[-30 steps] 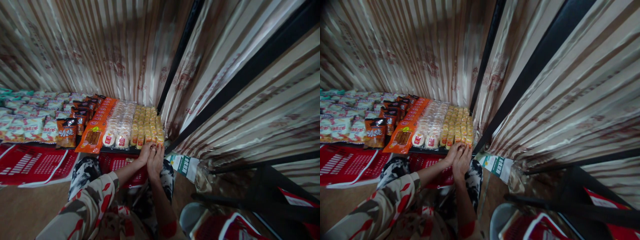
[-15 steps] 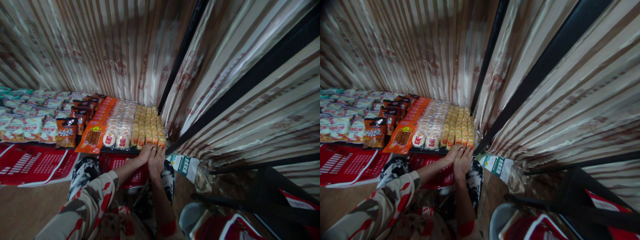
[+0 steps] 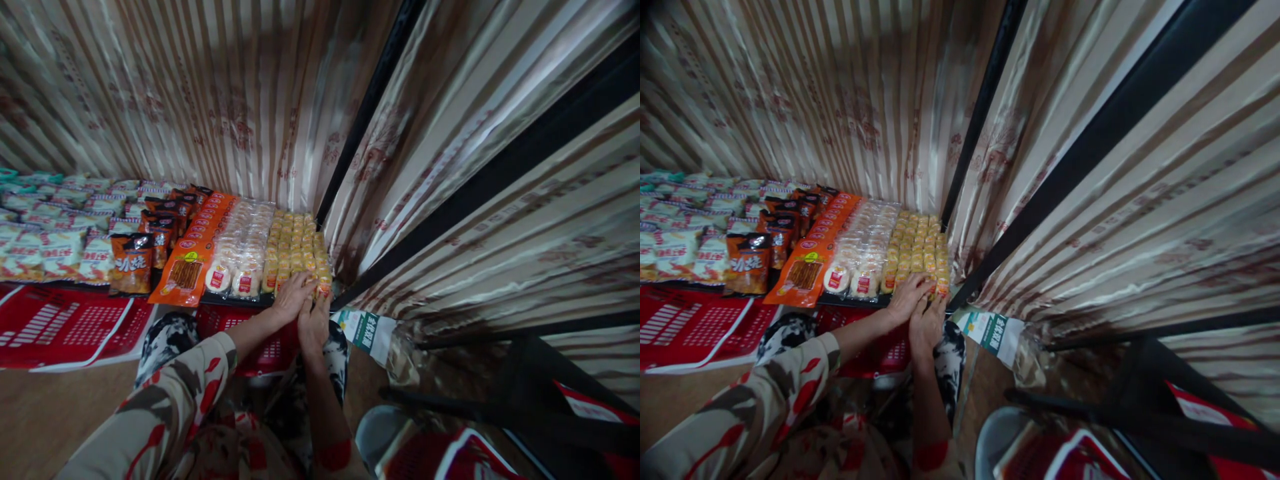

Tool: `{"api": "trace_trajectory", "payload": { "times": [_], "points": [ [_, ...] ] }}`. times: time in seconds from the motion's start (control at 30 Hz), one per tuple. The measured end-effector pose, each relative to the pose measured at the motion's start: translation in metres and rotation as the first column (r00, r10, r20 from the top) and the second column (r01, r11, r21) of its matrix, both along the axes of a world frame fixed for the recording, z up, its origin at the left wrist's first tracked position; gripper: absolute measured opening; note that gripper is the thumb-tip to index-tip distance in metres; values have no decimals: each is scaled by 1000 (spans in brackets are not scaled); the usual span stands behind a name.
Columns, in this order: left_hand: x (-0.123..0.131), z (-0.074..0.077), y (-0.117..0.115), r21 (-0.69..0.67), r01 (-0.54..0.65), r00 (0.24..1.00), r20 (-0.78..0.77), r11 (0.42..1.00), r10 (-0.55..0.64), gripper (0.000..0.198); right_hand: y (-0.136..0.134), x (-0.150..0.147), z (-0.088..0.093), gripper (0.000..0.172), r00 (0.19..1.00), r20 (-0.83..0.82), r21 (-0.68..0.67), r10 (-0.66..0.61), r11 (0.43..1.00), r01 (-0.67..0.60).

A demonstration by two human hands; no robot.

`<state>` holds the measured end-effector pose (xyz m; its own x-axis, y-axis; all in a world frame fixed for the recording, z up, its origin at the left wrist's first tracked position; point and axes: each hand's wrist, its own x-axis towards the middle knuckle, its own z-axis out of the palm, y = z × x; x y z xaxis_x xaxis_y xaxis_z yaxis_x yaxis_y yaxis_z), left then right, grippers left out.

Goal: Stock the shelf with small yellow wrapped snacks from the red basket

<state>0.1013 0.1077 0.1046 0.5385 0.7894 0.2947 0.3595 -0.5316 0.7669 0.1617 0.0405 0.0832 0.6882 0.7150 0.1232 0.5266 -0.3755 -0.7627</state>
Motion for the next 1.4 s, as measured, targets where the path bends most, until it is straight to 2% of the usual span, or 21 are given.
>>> {"api": "trace_trajectory", "payload": {
  "times": [0.1,0.2,0.27,0.53,0.77,0.9,1.1,1.4],
  "points": [
    [3,6,9,104,134,990,-60,985,-129,37,-2,2,0,66,1000,5,4,22,1000,-22],
    [8,7,17,269,299,944,-224,916,-242,33,-3,3,1,64,999,20,7,48,999,-48],
    [9,4,20,346,346,921,-302,872,-246,32,-5,2,2,62,998,34,13,59,998,-60],
    [4,1,19,422,366,907,-361,829,-217,32,-13,-4,1,65,993,82,23,85,996,-87],
    [4,1,23,447,349,903,-394,824,-169,33,-8,-5,-7,66,997,51,44,62,997,-65],
    [4,3,25,454,362,892,-421,814,-162,34,-7,-6,-4,70,996,51,54,77,995,-80],
    [6,8,28,471,434,851,-493,768,-179,40,-7,-6,1,68,997,25,47,79,996,-80],
    [8,1,31,455,427,854,-486,782,-183,37,-5,1,-3,66,992,32,71,119,990,-121]
  ]
}}
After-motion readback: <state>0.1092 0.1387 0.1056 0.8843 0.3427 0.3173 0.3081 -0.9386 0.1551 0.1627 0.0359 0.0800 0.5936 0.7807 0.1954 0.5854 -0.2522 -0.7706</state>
